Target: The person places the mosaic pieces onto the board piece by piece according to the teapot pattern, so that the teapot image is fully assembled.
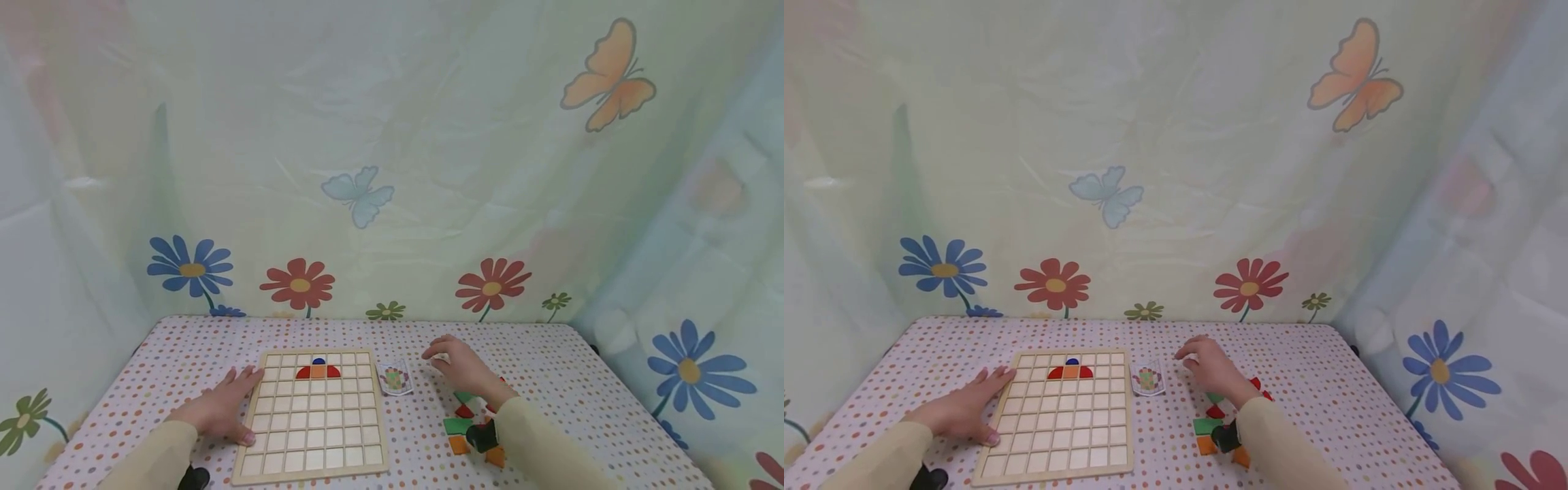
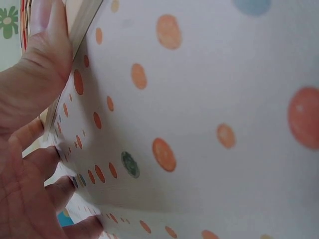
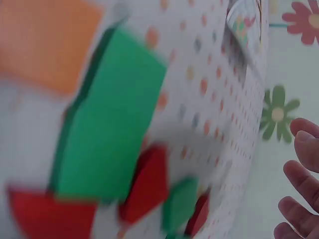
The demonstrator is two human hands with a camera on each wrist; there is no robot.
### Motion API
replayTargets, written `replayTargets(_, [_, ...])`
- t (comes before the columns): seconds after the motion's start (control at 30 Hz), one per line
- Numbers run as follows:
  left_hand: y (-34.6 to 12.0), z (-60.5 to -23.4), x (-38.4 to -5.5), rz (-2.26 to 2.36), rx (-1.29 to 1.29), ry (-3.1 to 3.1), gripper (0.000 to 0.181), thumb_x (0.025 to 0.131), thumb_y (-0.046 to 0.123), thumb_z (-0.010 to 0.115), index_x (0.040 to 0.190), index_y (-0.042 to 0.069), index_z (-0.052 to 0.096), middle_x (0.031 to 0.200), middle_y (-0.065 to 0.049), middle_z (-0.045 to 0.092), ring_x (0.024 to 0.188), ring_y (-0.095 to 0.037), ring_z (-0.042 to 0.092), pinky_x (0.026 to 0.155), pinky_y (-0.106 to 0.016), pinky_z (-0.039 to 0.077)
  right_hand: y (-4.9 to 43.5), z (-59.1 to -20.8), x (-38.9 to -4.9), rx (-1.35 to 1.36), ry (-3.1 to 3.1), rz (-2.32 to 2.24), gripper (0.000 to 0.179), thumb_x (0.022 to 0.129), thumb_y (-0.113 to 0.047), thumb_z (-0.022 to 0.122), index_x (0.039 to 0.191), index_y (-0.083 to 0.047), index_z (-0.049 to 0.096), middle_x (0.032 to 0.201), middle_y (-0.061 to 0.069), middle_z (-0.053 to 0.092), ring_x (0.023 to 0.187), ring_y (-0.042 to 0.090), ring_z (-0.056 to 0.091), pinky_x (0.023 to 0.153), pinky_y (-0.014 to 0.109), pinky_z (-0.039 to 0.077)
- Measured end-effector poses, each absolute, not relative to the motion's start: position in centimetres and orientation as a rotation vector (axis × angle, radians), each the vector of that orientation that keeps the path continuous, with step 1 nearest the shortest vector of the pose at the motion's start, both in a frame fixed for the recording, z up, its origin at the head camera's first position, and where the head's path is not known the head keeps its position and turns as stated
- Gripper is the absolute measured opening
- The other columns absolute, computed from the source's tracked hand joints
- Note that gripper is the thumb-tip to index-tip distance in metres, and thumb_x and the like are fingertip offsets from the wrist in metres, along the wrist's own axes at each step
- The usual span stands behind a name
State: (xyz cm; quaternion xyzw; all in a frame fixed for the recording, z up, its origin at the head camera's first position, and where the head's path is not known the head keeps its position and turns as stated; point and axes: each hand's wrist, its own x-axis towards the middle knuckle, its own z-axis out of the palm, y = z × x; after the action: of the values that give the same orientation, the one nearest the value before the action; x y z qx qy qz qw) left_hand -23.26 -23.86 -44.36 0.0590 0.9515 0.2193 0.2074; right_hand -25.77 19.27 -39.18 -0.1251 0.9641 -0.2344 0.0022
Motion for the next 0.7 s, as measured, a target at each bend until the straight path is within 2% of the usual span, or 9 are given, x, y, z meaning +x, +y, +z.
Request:
replayTargets(0.17, [-23.2,-42.7,-22.5,0.581,0.167,2.648,0.121,0.065,0.035,0.094,0.161,0.005,0.026,0.169,-0.027,0.013,0.153,-0.056,0.003,0.109,-0.087,0.014,23.0,-39.4,-25.2,-0.285,3.055,-0.668,0.019,0.097,-0.001,0.065,0.106,-0.011,0.078,0.133,0.016,0.063,0.127,0.039,0.057,0.106,0.059,0.051])
replayTargets(0.23, [-23.1,-42.7,-22.5,0.574,0.192,2.657,0.12,0.064,0.035,0.094,0.16,0.004,0.028,0.167,-0.03,0.015,0.151,-0.059,0.005,0.107,-0.088,0.015,24.2,-39.5,-24.9,-0.241,3.042,-0.663,0.019,0.096,0.0,0.066,0.105,-0.012,0.078,0.132,0.016,0.063,0.126,0.04,0.057,0.106,0.06,0.05])
replayTargets(0.47, [-23.8,-43.8,-22.9,0.606,0.189,2.651,0.127,0.059,0.041,0.095,0.16,0.004,0.028,0.168,-0.028,0.015,0.153,-0.057,0.004,0.108,-0.088,0.013,26.5,-40.6,-24.5,-0.218,2.966,-0.622,0.027,0.091,0.005,0.069,0.098,-0.019,0.081,0.132,0.017,0.064,0.126,0.042,0.057,0.106,0.065,0.048])
replayTargets(0.57, [-23.7,-43.5,-22.8,0.603,0.198,2.647,0.125,0.061,0.038,0.095,0.16,0.004,0.028,0.167,-0.03,0.015,0.152,-0.058,0.003,0.109,-0.086,0.014,27.0,-41.1,-24.3,-0.259,2.919,-0.649,0.026,0.089,0.003,0.072,0.098,-0.019,0.081,0.133,0.018,0.063,0.114,0.035,0.063,0.102,0.061,0.052])
replayTargets(0.7, [-23.3,-43.0,-22.7,0.576,0.182,2.646,0.121,0.063,0.034,0.095,0.16,0.004,0.028,0.167,-0.03,0.014,0.152,-0.059,0.004,0.107,-0.088,0.015,27.3,-41.5,-24.2,-0.258,2.869,-0.72,0.021,0.087,-0.002,0.077,0.101,-0.017,0.08,0.135,0.018,0.06,0.083,0.02,0.06,0.083,0.042,0.058])
